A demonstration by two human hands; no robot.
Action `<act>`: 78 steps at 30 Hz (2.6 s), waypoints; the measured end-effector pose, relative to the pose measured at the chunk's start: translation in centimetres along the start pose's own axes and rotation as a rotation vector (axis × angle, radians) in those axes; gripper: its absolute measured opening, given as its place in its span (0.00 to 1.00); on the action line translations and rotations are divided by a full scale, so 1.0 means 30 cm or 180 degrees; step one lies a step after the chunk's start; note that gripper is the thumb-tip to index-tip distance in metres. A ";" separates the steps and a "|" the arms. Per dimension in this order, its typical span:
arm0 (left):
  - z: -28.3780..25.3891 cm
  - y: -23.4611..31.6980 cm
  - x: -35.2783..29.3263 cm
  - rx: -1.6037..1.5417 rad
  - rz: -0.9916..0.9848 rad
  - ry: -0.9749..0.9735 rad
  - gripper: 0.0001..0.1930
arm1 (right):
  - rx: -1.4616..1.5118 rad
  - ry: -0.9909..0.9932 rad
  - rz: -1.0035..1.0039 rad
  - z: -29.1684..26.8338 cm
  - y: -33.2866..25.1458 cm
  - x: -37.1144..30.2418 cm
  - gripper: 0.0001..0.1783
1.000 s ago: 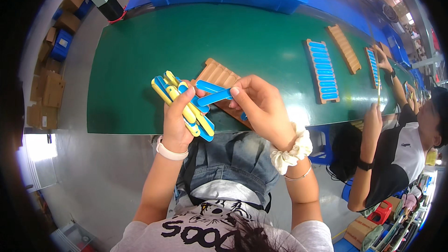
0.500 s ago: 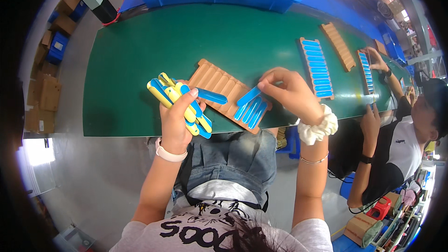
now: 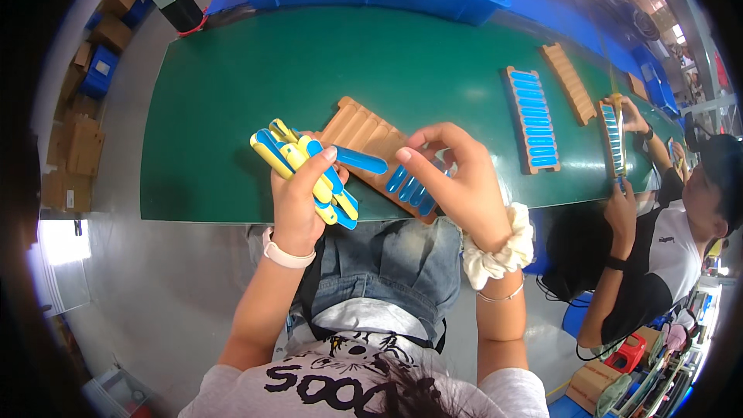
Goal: The person takes strips from a bin, holds them in one hand, and places them one by one into the slots of grooved boards by hand.
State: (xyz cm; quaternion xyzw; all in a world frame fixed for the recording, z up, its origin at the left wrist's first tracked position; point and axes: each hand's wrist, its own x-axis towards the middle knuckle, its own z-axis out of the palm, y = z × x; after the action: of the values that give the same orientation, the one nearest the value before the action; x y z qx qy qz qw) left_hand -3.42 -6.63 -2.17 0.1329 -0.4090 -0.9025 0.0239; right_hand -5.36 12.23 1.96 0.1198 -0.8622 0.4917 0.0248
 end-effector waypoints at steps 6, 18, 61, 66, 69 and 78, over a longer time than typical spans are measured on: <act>-0.031 -0.009 0.005 -0.0076 -0.0016 0.0023 0.18 | 0.1362 -0.0653 0.0568 0.067 -0.070 0.014 0.12; -0.020 0.014 0.011 -0.0416 -0.0164 -0.0108 0.16 | 0.0093 -0.1290 0.1271 -0.065 0.076 0.165 0.14; -0.037 0.023 0.019 -0.0704 -0.0320 -0.0316 0.06 | -0.0665 -0.1208 -0.0207 0.030 0.051 0.165 0.13; -0.048 0.019 0.026 -0.0903 -0.0373 -0.0453 0.09 | -0.0661 -0.1175 -0.0176 0.023 0.057 0.167 0.15; -0.044 0.015 0.021 -0.0697 -0.0296 -0.0384 0.08 | -0.0744 -0.1117 -0.0260 0.030 0.032 0.177 0.14; -0.041 0.020 0.003 0.0294 -0.0143 -0.0592 0.12 | -0.0064 -0.0799 -0.0953 0.119 -0.191 0.207 0.15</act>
State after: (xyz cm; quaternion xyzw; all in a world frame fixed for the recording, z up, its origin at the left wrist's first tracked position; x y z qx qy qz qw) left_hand -3.23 -7.94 -2.53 0.0587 -0.4474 -0.8915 -0.0405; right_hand -9.79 5.25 5.94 0.3068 -0.8359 0.4551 -0.0088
